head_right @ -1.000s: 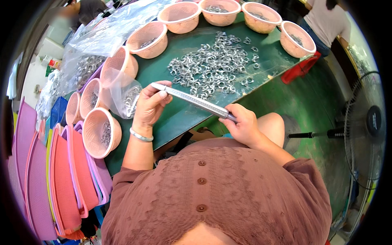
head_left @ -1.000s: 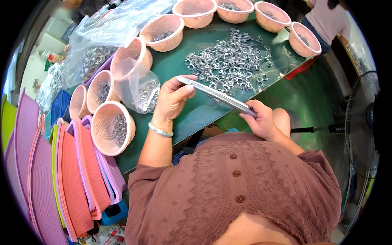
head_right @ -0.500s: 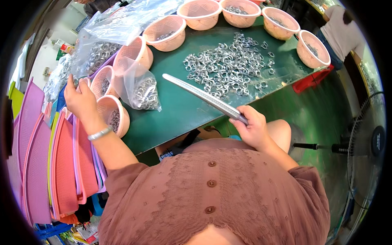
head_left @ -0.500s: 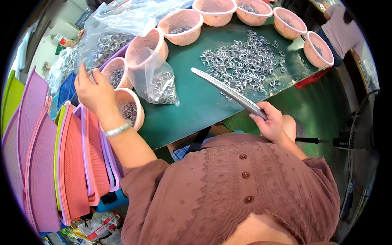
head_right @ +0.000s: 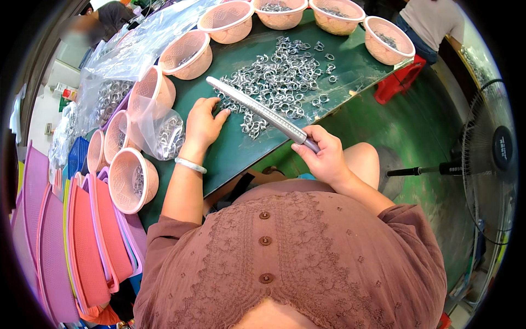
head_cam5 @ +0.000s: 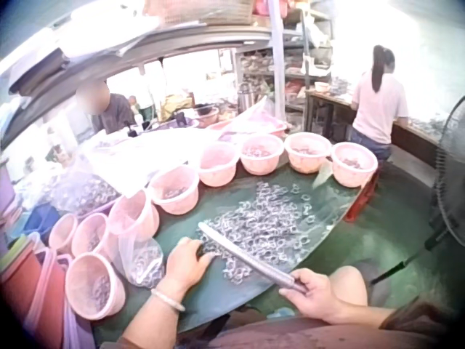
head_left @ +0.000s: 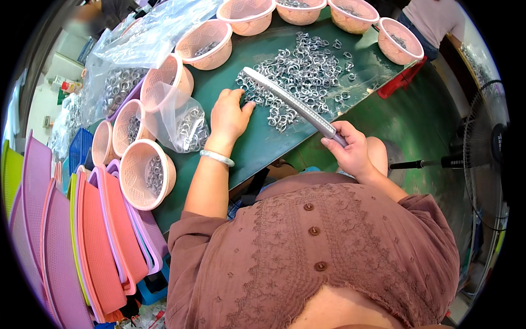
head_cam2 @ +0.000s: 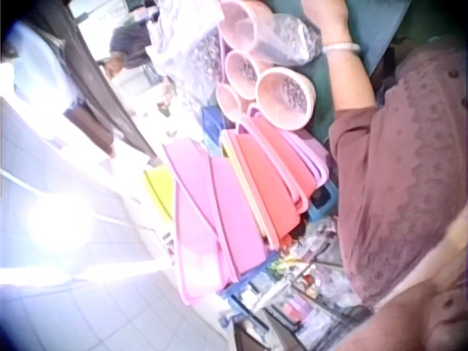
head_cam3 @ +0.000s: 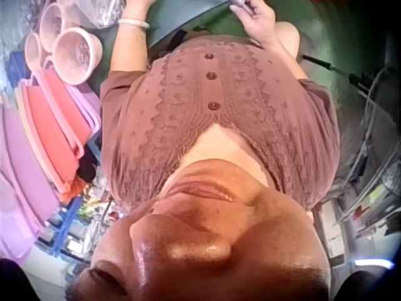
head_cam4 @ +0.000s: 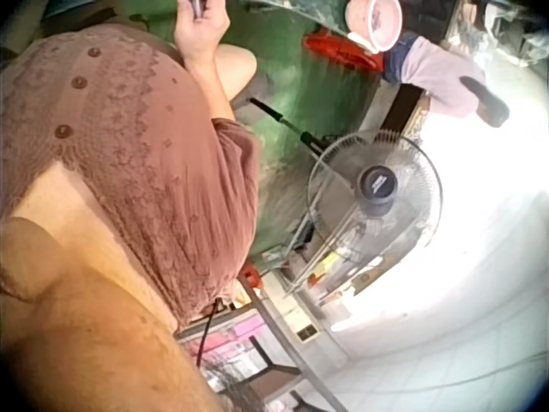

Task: The person takes metal rings from small bins, slides them onto a graduated measurement rod to check their size, and then places them into different containers on the table.

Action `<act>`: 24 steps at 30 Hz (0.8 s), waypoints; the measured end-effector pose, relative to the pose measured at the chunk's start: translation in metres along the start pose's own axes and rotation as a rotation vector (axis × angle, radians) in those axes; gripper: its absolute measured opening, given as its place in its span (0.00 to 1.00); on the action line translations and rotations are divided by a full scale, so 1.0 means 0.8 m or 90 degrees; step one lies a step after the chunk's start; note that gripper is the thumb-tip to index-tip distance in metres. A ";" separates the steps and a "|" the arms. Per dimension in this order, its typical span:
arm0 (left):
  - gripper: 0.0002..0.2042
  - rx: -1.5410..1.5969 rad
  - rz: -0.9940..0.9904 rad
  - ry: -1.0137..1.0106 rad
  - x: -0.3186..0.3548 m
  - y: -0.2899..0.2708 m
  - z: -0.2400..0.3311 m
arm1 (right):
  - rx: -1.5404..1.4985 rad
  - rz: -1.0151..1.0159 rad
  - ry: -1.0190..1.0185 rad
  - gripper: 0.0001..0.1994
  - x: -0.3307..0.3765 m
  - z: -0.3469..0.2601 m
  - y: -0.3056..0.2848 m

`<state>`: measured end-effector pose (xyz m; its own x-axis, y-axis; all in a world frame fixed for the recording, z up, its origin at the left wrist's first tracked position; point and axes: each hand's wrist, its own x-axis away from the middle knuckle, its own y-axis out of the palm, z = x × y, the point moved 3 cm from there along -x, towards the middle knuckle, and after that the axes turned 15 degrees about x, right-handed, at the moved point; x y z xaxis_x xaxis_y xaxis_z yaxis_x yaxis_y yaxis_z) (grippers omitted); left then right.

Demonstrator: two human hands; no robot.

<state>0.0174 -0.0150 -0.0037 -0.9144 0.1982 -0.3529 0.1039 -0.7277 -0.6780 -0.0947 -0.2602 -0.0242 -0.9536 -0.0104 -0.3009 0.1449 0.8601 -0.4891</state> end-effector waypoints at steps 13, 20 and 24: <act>0.06 0.672 0.096 -0.255 -0.004 0.003 -0.038 | -0.003 -0.016 0.020 0.08 -0.002 0.009 0.004; 0.05 0.701 0.072 -0.360 0.002 0.001 -0.043 | 0.039 -0.054 0.019 0.08 -0.004 0.005 0.010; 0.07 0.510 0.099 -0.352 0.005 -0.001 -0.042 | 0.007 -0.043 0.061 0.08 -0.002 0.015 0.014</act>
<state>0.0271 0.0086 -0.0258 -0.9884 -0.1231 0.0886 0.1287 -0.9899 0.0601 -0.0883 -0.2565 -0.0389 -0.9821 -0.0188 -0.1876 0.0819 0.8537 -0.5144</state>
